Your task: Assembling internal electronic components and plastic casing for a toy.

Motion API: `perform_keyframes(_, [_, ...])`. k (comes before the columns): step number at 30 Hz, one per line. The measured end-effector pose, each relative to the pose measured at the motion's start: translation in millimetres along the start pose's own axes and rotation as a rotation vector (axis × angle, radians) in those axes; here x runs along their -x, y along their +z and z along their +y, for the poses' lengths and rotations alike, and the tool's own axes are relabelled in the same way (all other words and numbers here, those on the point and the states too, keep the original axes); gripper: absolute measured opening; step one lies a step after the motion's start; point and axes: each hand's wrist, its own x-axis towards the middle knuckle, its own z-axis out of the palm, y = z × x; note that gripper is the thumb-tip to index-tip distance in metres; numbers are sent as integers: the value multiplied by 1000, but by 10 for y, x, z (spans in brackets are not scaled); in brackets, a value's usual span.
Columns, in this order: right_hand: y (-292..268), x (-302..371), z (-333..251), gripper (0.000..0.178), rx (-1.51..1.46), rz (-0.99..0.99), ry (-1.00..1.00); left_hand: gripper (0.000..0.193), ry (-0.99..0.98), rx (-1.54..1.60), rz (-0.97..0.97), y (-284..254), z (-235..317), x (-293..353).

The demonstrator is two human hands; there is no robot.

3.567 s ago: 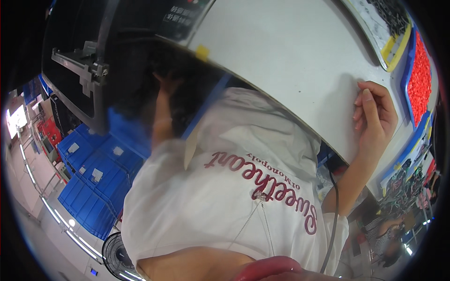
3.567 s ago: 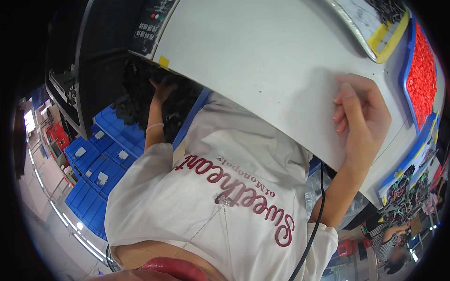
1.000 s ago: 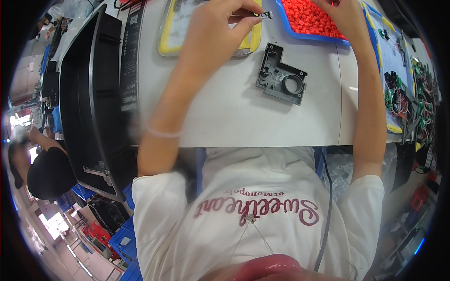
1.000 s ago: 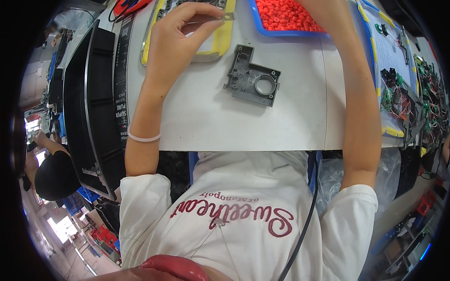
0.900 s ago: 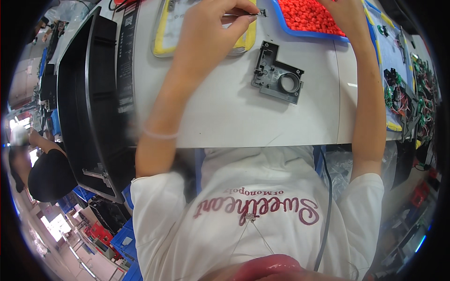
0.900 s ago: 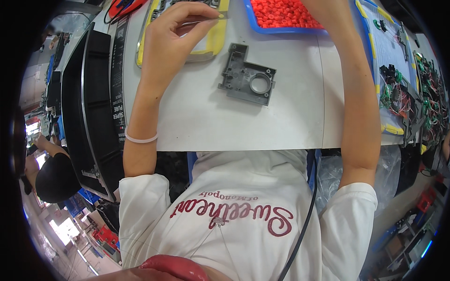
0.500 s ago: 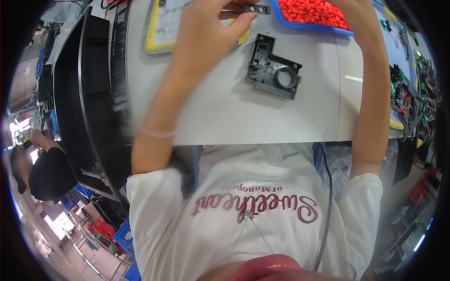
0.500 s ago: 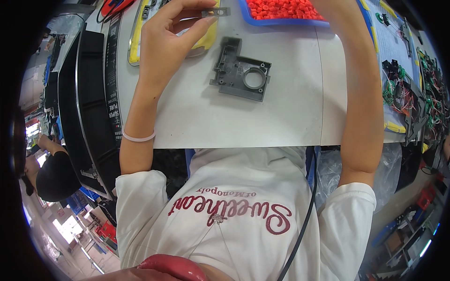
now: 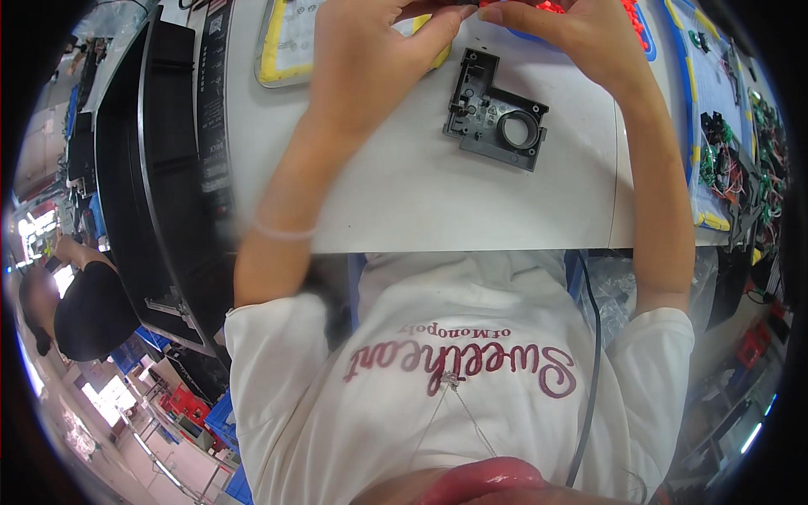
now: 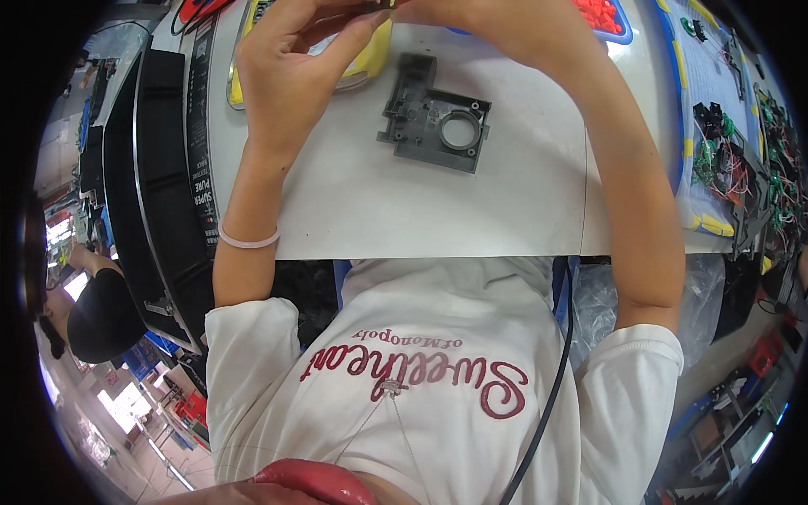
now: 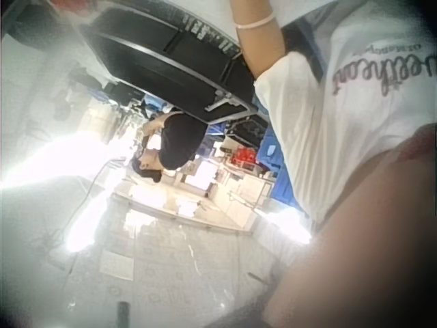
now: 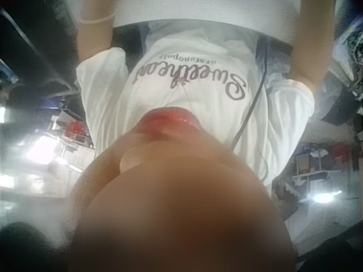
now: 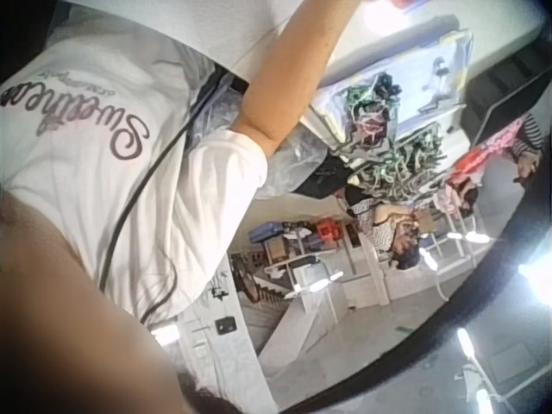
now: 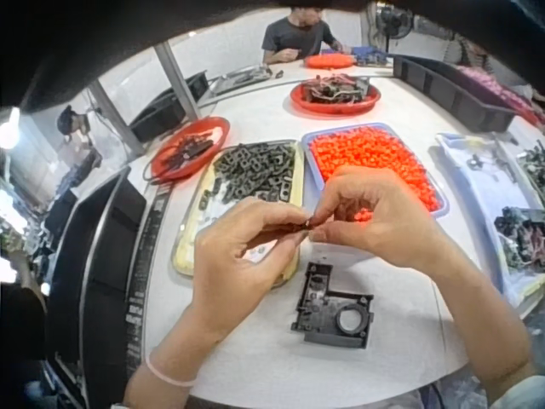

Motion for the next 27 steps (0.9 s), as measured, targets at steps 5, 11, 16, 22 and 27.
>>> perform_keyframes(5, [102, -14, 134, 11, 105, 77, -130, 18, -135, 157, 46, 10, -34, -14])
perform_keyframes(11, [61, 20, 41, 14, -157, 141, -61, 18, -81, 236, 69, 46, -34, 26])
perform_keyframes(16, [66, 29, 65, 13, -494, 71, 8, 18, -111, 300, 115, 146, -105, -16])
perform_keyframes(22, [90, 13, 96, 17, -636, 86, 228, 21, 552, 797, 174, 295, -467, -122])
perform_keyframes(27, [161, 24, 177, 16, -995, 43, -15, 20, 110, -85, 78, 20, 17, 17])
